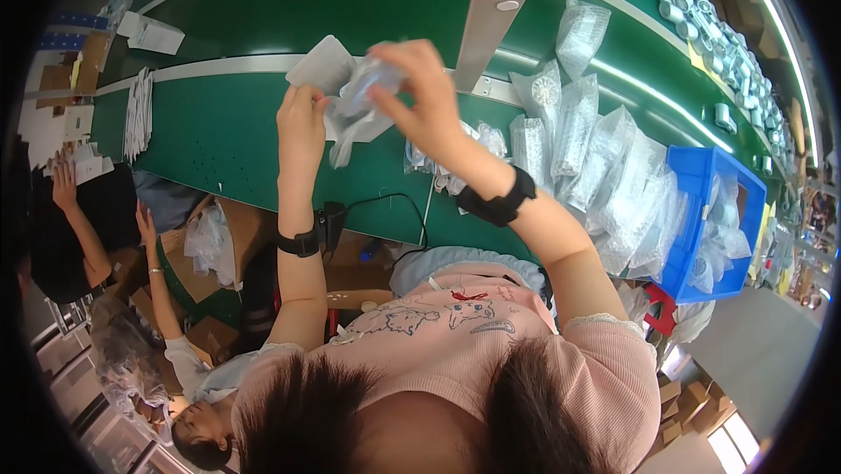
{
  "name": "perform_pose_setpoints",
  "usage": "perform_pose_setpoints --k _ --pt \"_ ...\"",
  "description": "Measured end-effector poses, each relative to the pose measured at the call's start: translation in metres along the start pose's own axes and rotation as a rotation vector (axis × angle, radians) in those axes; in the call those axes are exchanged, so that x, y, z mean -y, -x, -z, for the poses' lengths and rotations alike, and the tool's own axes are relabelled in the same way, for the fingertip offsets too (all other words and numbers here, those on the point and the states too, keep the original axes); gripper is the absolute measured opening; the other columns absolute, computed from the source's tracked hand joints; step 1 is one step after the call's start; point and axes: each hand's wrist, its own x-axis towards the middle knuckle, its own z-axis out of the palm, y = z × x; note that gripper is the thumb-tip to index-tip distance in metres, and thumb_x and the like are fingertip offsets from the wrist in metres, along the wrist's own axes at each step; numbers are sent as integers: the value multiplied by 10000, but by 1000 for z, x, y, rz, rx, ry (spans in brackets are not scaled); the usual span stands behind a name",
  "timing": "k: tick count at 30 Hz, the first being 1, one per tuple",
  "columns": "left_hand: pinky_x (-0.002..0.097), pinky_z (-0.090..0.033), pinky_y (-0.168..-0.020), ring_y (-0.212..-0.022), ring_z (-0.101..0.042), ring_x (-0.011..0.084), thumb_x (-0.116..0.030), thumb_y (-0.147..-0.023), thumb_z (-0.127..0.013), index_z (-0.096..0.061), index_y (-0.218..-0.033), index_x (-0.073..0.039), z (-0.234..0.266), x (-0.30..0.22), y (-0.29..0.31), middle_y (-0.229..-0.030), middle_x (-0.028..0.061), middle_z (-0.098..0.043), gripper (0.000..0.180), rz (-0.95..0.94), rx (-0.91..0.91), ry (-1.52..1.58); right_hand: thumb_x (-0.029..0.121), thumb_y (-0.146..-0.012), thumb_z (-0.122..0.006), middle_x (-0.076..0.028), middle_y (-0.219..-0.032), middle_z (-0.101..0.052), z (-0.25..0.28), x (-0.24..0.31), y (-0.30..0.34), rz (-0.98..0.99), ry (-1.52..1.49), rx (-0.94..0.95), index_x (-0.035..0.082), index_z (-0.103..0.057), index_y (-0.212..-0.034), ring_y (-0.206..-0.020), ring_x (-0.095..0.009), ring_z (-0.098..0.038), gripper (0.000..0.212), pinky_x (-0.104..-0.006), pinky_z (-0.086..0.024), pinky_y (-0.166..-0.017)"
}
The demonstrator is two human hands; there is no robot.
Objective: The person packages handheld fans by hand, placing each fan, a charging cable, and a manual into a box. They fold the box flaps closed, set the packaged boxes aside, and gather more fans from a blue bin to repeat the process.
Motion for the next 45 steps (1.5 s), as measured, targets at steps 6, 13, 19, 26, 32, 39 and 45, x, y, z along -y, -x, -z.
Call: perform_pose_setpoints --k 6,13,19,26,32,39,45 --pt "348 -432 -616 -715 -527 327 32 -758 -545 -462 -795 24 -7 0 2 -844 156 -499 91 -54 -127 151 6 -650 -658 -108 -1002 -491 -29 -26 13 336 332 395 25 -531 -1047 -934 -263 -489 417 -302 -449 -769" --pt "339 -431 -613 -750 -532 304 20 -768 -547 -458 -800 23 -10 3 8 -888 155 -520 95 69 -113 251 111 -647 -651 -101 -985 -502 -33 -25 10 387 639 547 20 -556 -971 -1001 -284 -447 350 -359 -401 -852" --pt "367 -426 -622 -741 -518 328 26 -748 -551 -446 -784 16 -10 12 11 -858 155 -503 111 7 -220 226 198 -679 -642 -115 -972 -508 -21 -22 12 470 544 619 -4 -583 -871 -983 -274 -469 285 -359 -407 -837" --pt "376 -424 -637 -748 -519 338 -4 -747 -564 -455 -784 8 -20 4 13 -838 149 -497 116 17 -266 259 209 -664 -658 -106 -901 -541 -30 -8 2 170 815 1167 -3 -554 -902 -898 -257 -512 335 -359 -423 -800" --pt "353 -429 -649 -762 -522 333 -9 -740 -581 -466 -771 8 -13 10 21 -848 152 -504 119 86 -306 312 140 -652 -672 -103 -903 -558 -15 -11 13 594 657 693 11 -561 -954 -945 -262 -524 347 -394 -406 -864" --pt "319 -466 -636 -776 -577 247 -21 -764 -568 -444 -895 1 -31 20 23 -971 129 -534 182 -13 -376 530 48 -595 -696 -149 -1163 -460 -18 -13 12 475 506 726 25 -484 -1111 -1099 -300 -438 558 -404 -349 -953" --pt "298 -463 -706 -907 -556 197 -59 -777 -574 -438 -997 -17 -28 17 33 -1092 136 -516 262 328 -101 777 74 -546 -755 -148 -1233 -419 -6 -70 28 124 323 310 34 -335 -1247 -1159 -263 -404 818 -397 -306 -986"
